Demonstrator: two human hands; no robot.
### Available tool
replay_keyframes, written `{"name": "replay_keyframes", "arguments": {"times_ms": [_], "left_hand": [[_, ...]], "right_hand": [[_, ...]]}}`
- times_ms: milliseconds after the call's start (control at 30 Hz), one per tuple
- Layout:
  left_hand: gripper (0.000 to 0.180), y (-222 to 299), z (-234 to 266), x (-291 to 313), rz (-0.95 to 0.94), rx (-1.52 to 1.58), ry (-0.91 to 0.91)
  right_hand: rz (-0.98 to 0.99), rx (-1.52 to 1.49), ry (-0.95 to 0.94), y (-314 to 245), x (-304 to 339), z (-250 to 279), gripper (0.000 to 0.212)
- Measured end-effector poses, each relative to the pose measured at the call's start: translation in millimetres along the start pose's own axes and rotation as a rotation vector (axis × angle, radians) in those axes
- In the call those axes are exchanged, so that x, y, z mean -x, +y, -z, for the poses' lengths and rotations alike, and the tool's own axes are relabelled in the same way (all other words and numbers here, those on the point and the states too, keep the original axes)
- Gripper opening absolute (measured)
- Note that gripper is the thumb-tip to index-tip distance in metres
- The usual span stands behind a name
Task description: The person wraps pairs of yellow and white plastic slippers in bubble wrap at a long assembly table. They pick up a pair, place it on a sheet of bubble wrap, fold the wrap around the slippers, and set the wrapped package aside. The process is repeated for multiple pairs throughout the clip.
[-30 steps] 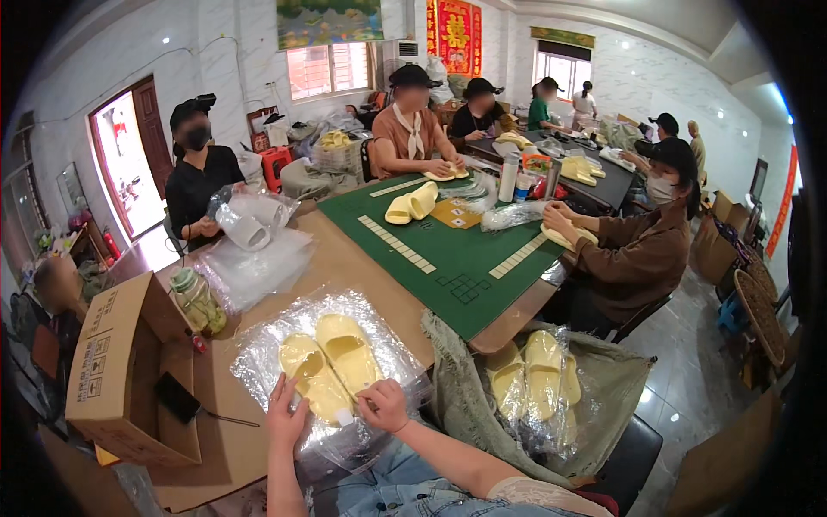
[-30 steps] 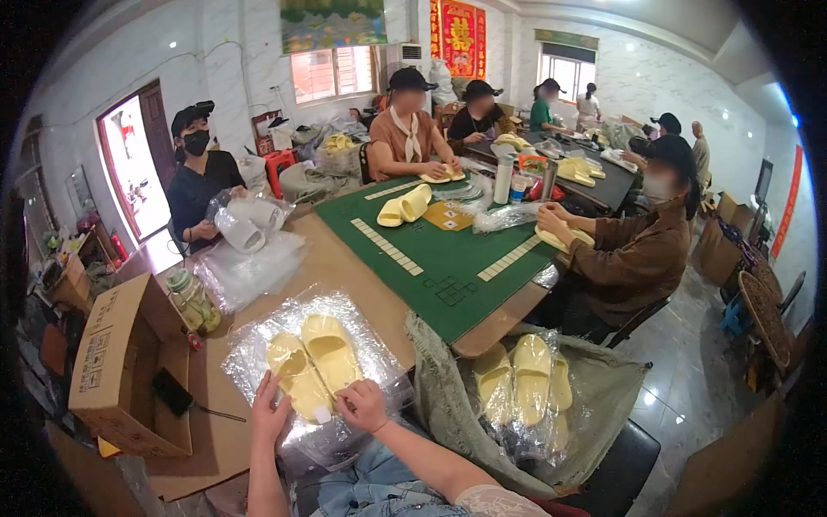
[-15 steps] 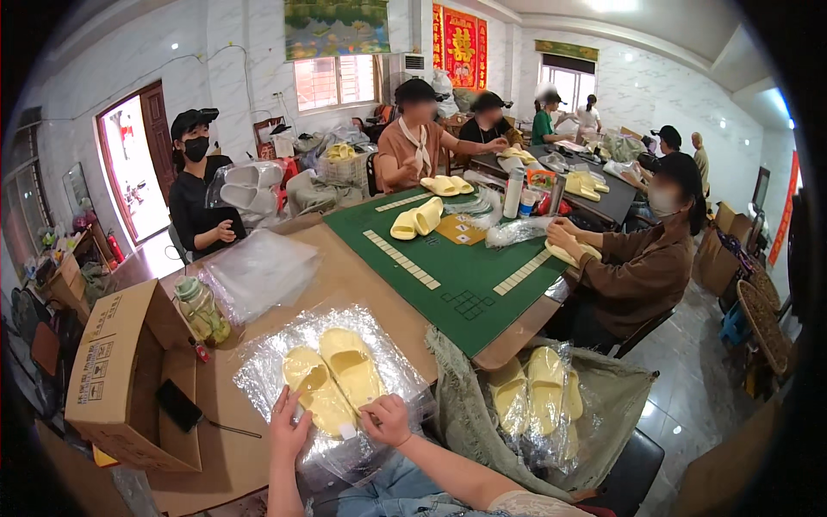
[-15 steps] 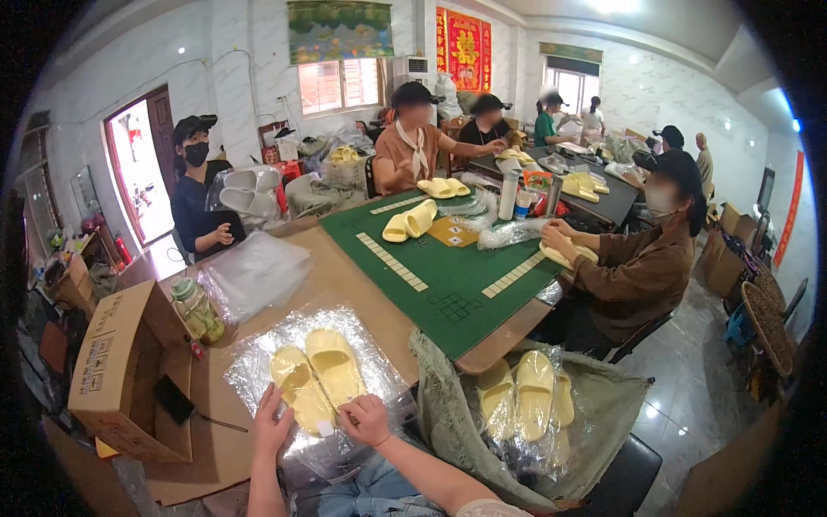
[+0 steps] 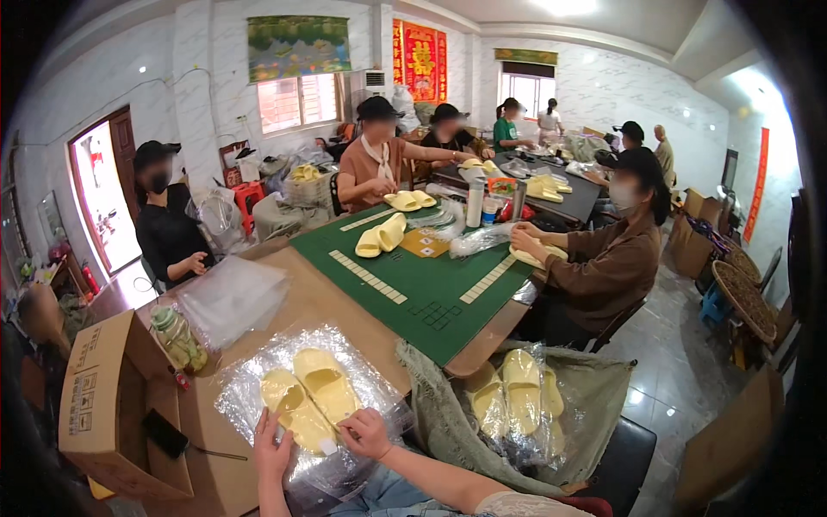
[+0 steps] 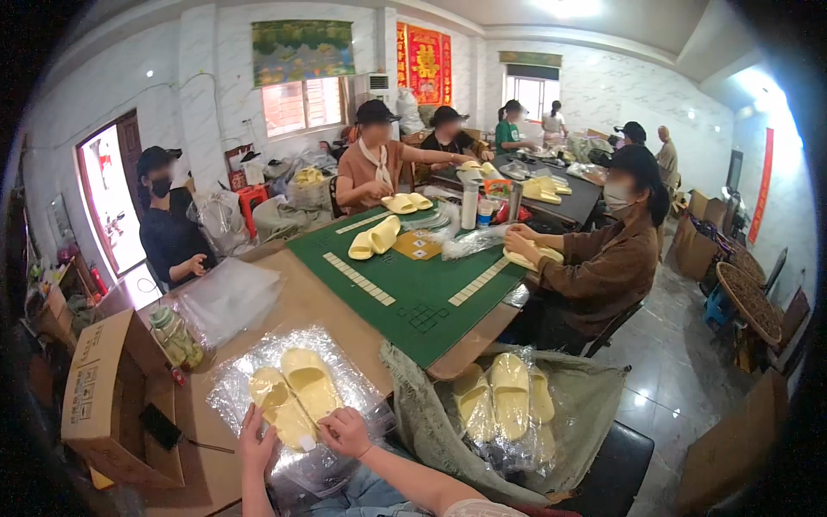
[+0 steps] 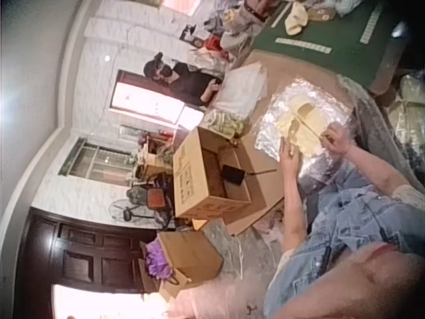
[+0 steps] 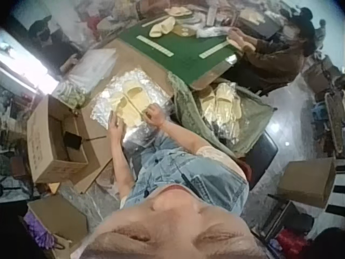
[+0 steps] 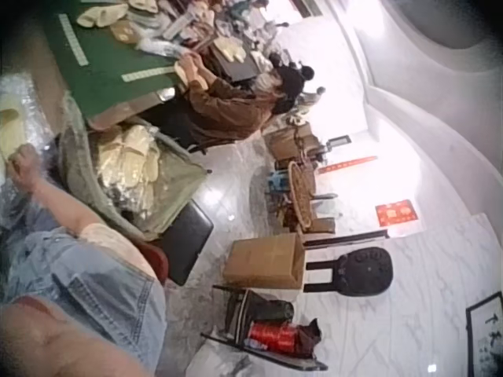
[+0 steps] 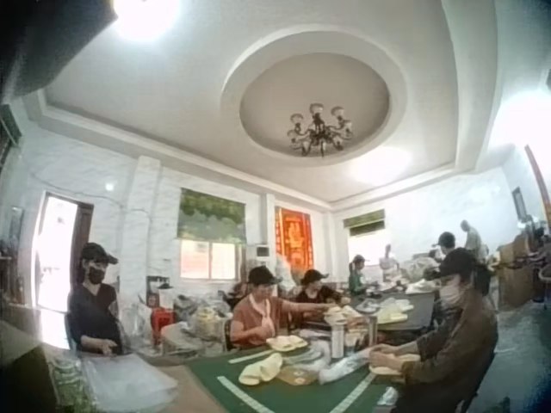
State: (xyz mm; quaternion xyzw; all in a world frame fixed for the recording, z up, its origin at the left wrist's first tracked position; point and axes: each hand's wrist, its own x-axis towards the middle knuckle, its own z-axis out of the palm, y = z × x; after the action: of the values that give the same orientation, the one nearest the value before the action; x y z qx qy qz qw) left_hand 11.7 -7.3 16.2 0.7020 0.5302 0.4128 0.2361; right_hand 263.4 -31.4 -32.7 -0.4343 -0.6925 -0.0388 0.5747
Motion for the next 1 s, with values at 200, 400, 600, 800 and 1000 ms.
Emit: {"name": "replay_keyframes", "arguments": {"times_ms": [200, 400, 600, 800, 1000], "left_hand": [[0.057, -12.6, -2.0, -1.3, -0.001, -0.005, 0.000], [0.058, -8.2, -0.5, -0.7, -0.019, -0.033, 0.015], [0.058, -6.1, -4.0, 1.9, -0.038, -0.038, 0.019], [0.057, -1.3, 0.9, 0.3, -0.061, -0.122, 0.001], [0.052, -2.0, -0.2, 2.4, -0.019, -0.054, 0.006]], "right_hand": [[-0.036, -0.005, -0.016, -6.6, -3.5, 3.4, 0.008], [-0.160, 0.230, -0.233, -32.4, -25.4, 17.7, 0.018], [-0.273, 0.356, -0.404, -21.5, -71.1, -6.5, 0.044], [-0.425, 0.375, -0.678, -5.4, -91.0, -54.3, 0.067], [-0.479, 0.298, -0.529, -1.7, -77.8, -60.0, 0.055]]}}
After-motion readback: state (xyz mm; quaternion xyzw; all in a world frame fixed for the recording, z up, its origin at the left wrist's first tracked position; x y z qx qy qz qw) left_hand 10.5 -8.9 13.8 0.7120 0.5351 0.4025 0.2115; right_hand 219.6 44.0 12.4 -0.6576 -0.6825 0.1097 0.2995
